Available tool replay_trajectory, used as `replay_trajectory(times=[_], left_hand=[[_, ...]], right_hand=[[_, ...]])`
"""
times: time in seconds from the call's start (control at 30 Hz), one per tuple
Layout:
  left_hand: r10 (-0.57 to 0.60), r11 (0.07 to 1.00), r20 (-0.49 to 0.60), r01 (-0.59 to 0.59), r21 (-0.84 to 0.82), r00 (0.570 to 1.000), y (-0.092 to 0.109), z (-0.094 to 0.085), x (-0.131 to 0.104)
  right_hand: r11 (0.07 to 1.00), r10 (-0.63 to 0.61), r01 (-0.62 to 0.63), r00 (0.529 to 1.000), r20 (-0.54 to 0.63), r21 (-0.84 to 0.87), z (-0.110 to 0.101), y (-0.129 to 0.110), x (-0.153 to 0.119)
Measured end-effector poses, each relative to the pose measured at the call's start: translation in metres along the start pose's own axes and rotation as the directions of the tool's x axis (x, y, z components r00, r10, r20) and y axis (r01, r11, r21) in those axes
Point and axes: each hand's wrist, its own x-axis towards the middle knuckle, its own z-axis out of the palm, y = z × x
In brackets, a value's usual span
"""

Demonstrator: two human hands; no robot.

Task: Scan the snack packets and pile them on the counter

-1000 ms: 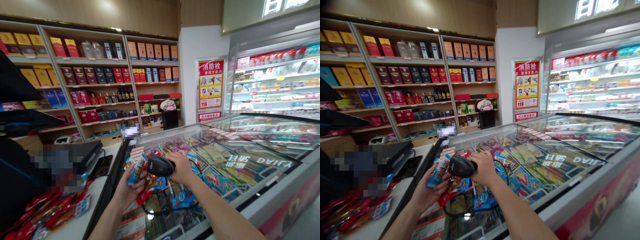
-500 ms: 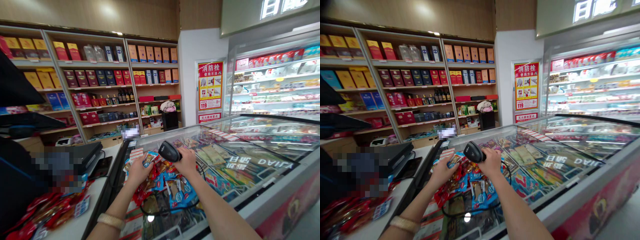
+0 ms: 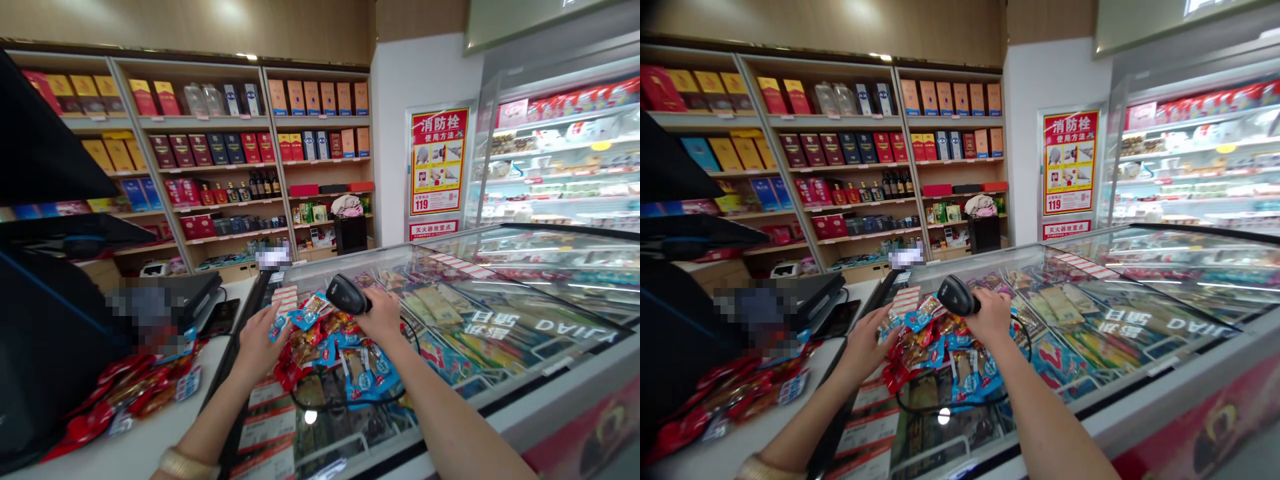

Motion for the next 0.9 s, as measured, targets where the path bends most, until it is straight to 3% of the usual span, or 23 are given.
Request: replay_trajectory(times=[0.13, 0.27, 0.37, 0.47, 0.6, 0.9], left_hand=[[-0.020, 0.984, 0.023, 0.015, 0.177, 1.000, -0.049, -0.043, -0.028], [-0.129, 0.907, 0.156, 0.053, 0.417, 0.979, -0.096, -0.086, -0.049], [-0.194, 0.868, 0.271, 0.036, 0.495, 0.943, -0.117, -0.104, -0.058], [-0.184, 0.862, 0.334, -0.011, 0.506, 0.925, -0.121, -0.107, -0.062], [-0.176, 0.854, 0.314, -0.014, 0.519, 0.933, -0.115, -0.101, -0.060], [-0.245, 0.963, 0.105, 0.229, 0.139, 0.964, -0.106, -0.094, -0.038]], right_hand=[[1.000, -0.013, 0.013, 1.000, 0.012, 0.005, 0.000, 0.000, -0.001], [1.000, -0.016, 0.016, 1.000, 0.022, 0.001, 0.001, -0.001, -0.002], [1.000, -0.018, 0.018, 1.000, 0.025, 0.002, 0.002, -0.003, -0.003], [1.000, -0.031, 0.031, 0.999, 0.043, 0.001, 0.002, -0.004, -0.004], [0.999, -0.049, 0.049, 0.995, 0.083, 0.002, 0.001, -0.006, -0.004], [0.999, -0.041, 0.040, 0.996, 0.082, 0.011, 0.001, -0.007, -0.003]])
